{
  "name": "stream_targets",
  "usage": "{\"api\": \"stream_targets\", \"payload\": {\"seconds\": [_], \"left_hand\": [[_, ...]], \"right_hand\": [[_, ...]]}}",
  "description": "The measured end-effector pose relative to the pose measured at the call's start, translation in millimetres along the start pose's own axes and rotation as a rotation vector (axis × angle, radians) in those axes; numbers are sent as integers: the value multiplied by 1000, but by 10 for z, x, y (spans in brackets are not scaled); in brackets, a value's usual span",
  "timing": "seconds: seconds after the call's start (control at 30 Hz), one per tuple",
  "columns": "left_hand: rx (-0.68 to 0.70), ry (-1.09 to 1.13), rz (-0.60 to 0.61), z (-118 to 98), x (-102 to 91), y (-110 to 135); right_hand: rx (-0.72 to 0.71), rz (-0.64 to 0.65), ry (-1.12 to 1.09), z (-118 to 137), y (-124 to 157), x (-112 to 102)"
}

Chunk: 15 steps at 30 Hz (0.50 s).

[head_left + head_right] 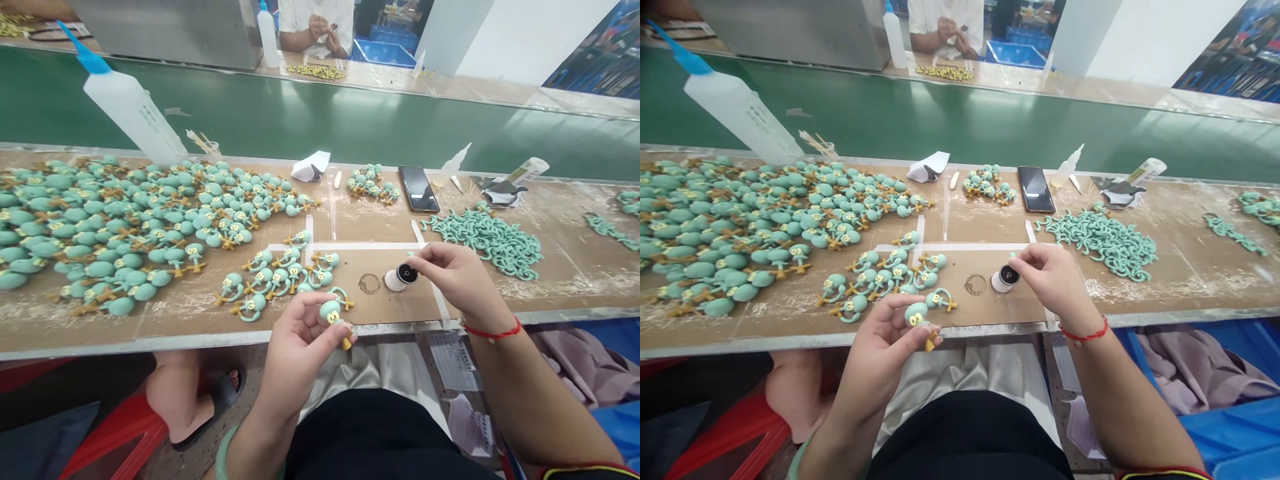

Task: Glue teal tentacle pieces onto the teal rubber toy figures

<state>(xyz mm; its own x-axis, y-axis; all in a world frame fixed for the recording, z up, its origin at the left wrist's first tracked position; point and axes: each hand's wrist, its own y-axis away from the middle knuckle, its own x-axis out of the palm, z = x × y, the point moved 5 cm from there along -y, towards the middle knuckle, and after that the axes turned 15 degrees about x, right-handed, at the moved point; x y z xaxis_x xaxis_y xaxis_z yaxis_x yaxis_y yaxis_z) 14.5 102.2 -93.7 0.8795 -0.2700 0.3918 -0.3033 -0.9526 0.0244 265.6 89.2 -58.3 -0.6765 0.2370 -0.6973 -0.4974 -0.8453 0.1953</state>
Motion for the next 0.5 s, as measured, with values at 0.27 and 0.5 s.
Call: {"api": "stream_targets", "payload": {"seconds": [0.27, 0.5], "left_hand": [[0, 10, -20, 8, -24, 7], [6, 3, -13, 17, -11, 23]], "right_hand": [[16, 31, 8, -11, -6, 1], [5, 98, 39, -78, 22, -74]]}}
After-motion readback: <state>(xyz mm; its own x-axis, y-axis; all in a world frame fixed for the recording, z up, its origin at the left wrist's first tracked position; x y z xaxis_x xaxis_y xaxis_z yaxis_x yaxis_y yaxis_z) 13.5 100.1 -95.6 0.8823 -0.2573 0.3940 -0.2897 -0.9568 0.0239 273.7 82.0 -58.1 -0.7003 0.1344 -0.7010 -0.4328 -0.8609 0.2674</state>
